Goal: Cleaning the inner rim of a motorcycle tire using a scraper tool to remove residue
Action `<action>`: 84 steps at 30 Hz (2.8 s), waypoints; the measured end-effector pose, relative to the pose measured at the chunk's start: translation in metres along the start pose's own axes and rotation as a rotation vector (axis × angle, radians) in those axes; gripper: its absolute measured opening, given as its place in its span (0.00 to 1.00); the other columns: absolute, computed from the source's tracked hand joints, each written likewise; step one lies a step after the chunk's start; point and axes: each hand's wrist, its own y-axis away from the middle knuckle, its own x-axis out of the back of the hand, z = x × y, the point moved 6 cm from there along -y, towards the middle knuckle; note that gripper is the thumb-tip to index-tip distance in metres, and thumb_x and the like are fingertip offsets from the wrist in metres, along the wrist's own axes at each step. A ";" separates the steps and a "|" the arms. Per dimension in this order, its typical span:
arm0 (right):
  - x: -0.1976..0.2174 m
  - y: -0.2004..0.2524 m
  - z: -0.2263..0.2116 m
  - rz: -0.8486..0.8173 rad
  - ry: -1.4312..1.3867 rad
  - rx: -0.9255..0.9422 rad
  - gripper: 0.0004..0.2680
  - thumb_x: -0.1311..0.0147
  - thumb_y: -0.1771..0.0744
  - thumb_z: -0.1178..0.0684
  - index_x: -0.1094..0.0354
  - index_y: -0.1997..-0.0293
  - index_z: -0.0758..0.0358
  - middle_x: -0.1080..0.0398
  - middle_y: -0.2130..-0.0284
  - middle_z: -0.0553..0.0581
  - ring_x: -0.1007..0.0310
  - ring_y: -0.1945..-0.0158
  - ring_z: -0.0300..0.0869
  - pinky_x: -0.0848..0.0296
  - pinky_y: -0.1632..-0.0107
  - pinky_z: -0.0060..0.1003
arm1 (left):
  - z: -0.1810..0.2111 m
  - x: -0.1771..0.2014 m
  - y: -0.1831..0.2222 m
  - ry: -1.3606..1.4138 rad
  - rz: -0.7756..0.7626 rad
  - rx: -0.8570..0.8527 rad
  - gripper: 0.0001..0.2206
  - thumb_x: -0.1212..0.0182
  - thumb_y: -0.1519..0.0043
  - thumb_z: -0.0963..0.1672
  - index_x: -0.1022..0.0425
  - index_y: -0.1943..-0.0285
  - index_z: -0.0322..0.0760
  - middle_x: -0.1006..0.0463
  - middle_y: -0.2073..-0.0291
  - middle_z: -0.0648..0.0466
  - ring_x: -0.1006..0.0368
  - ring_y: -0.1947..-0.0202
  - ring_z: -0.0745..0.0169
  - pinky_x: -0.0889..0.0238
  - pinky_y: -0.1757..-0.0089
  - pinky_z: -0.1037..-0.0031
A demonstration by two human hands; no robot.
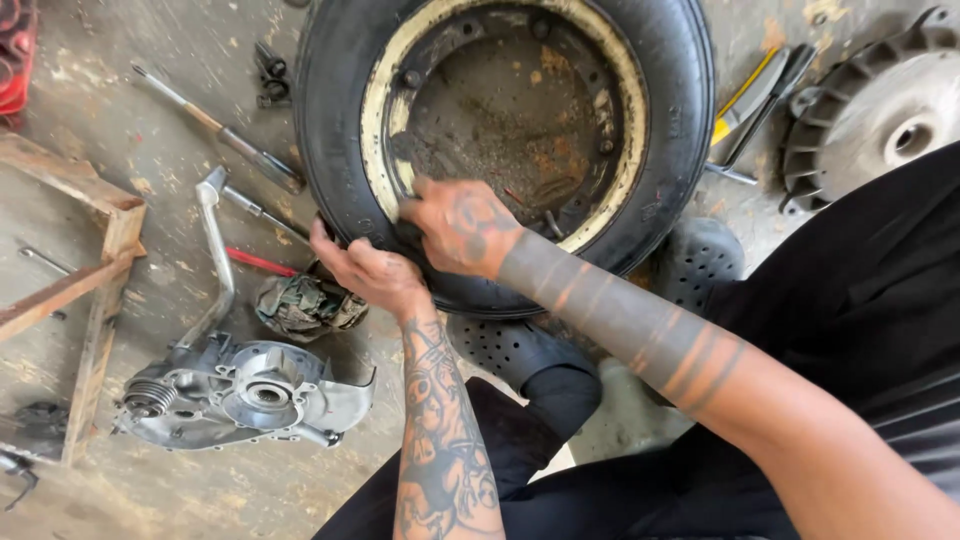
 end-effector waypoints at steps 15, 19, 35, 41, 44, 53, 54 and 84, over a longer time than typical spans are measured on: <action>0.005 0.025 0.003 -0.099 -0.112 -0.116 0.11 0.44 0.36 0.53 0.30 0.50 0.63 0.33 0.58 0.66 0.25 0.60 0.67 0.21 0.63 0.58 | -0.010 -0.002 -0.001 -0.055 0.034 -0.020 0.25 0.61 0.34 0.47 0.37 0.28 0.35 0.29 0.39 0.38 0.28 0.41 0.39 0.33 0.42 0.50; -0.024 0.047 0.015 -0.181 -0.055 -0.196 0.14 0.46 0.36 0.54 0.30 0.45 0.59 0.37 0.54 0.64 0.24 0.61 0.65 0.20 0.62 0.57 | -0.016 0.001 -0.003 -0.068 0.064 0.033 0.25 0.54 0.37 0.46 0.35 0.28 0.41 0.28 0.40 0.42 0.26 0.42 0.40 0.31 0.43 0.56; -0.004 0.053 0.035 -0.228 -0.018 -0.145 0.13 0.44 0.35 0.46 0.28 0.48 0.58 0.30 0.58 0.64 0.23 0.59 0.64 0.21 0.62 0.55 | -0.017 0.002 0.000 0.035 0.018 -0.010 0.25 0.67 0.27 0.52 0.42 0.24 0.39 0.36 0.32 0.43 0.31 0.37 0.42 0.33 0.40 0.50; -0.021 0.041 0.028 -0.150 -0.087 -0.132 0.13 0.45 0.34 0.46 0.28 0.47 0.58 0.31 0.59 0.62 0.24 0.60 0.63 0.22 0.63 0.54 | -0.023 -0.002 -0.001 -0.035 0.005 0.059 0.24 0.62 0.30 0.49 0.41 0.24 0.42 0.35 0.32 0.47 0.30 0.36 0.46 0.33 0.40 0.53; -0.018 0.056 0.030 -0.243 0.017 -0.051 0.10 0.45 0.35 0.47 0.26 0.55 0.59 0.29 0.64 0.62 0.23 0.62 0.62 0.22 0.65 0.54 | -0.028 0.003 0.003 -0.048 0.016 0.039 0.25 0.61 0.31 0.51 0.40 0.25 0.42 0.35 0.33 0.46 0.30 0.36 0.43 0.34 0.40 0.51; 0.013 0.061 0.033 -0.254 0.170 0.072 0.06 0.46 0.36 0.50 0.26 0.60 0.57 0.29 0.63 0.62 0.23 0.65 0.58 0.23 0.67 0.49 | -0.011 0.000 -0.006 0.006 0.011 0.014 0.24 0.63 0.30 0.50 0.39 0.26 0.40 0.33 0.35 0.42 0.30 0.38 0.39 0.36 0.40 0.49; 0.012 0.057 0.032 -0.204 0.088 0.078 0.08 0.44 0.36 0.50 0.27 0.58 0.61 0.30 0.61 0.65 0.24 0.62 0.62 0.22 0.65 0.54 | -0.013 0.004 -0.004 -0.031 0.001 0.029 0.23 0.59 0.33 0.46 0.37 0.27 0.40 0.32 0.36 0.42 0.29 0.40 0.38 0.36 0.40 0.49; -0.015 0.078 0.040 -0.441 0.271 0.025 0.13 0.50 0.37 0.51 0.26 0.49 0.47 0.35 0.51 0.60 0.26 0.53 0.56 0.23 0.56 0.50 | -0.008 0.001 -0.001 0.014 0.031 0.019 0.26 0.56 0.37 0.43 0.36 0.27 0.40 0.31 0.37 0.42 0.28 0.39 0.40 0.35 0.40 0.54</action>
